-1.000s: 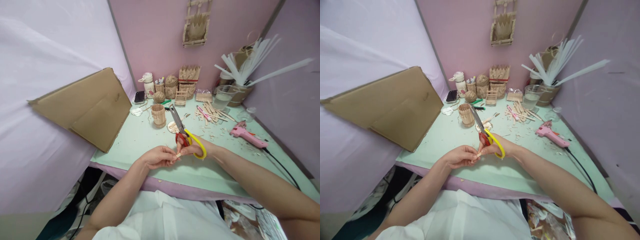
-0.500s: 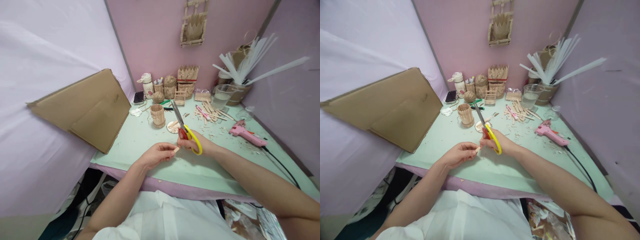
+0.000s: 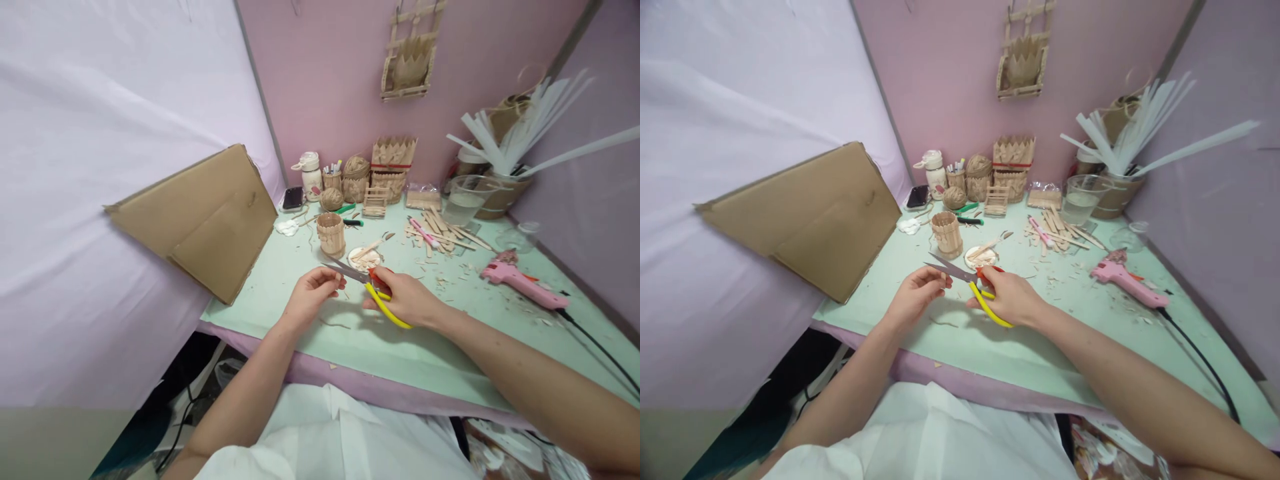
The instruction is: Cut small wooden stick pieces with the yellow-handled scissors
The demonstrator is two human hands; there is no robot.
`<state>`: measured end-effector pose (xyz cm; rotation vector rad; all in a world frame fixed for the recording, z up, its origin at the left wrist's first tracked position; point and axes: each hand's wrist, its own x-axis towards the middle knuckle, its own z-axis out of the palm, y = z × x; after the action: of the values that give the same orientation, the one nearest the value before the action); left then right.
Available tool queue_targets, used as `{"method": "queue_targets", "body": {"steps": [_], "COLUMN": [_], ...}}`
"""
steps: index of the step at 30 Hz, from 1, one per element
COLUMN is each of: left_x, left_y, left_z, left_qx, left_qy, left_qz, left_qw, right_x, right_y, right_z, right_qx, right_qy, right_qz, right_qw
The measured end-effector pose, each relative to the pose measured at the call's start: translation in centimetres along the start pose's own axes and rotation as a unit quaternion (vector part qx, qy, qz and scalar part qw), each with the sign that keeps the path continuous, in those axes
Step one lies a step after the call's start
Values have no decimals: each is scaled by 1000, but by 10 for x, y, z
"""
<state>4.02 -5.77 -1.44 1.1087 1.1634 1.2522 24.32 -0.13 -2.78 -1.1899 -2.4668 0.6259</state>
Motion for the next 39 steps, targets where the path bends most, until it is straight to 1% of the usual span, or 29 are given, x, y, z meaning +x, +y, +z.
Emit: {"method": "queue_targets", "body": {"steps": [5, 11, 18, 27, 34, 39], "left_x": [0, 1, 1, -1, -1, -3], "left_y": [-2, -4, -6, -3, -2, 3], "left_z": [0, -3, -6, -7, -6, -6], "left_qx": [18, 48, 74, 97, 91, 99], "left_qy": [24, 56, 55, 54, 55, 47], "left_qz": [23, 53, 71, 86, 83, 84], "left_qw": [999, 996, 993, 990, 991, 990], "right_x": [-3, -4, -4, -4, -4, -4], "right_y": [-5, -7, -8, -8, -9, -8], "right_z": [-2, -3, -3, -1, -2, -2], "right_qx": [-60, -87, -82, -82, -79, -98], "right_qy": [11, 11, -2, 0, -1, -10], "right_qz": [-9, -13, -10, -7, -2, 0], "right_qw": [998, 996, 997, 997, 997, 995]}}
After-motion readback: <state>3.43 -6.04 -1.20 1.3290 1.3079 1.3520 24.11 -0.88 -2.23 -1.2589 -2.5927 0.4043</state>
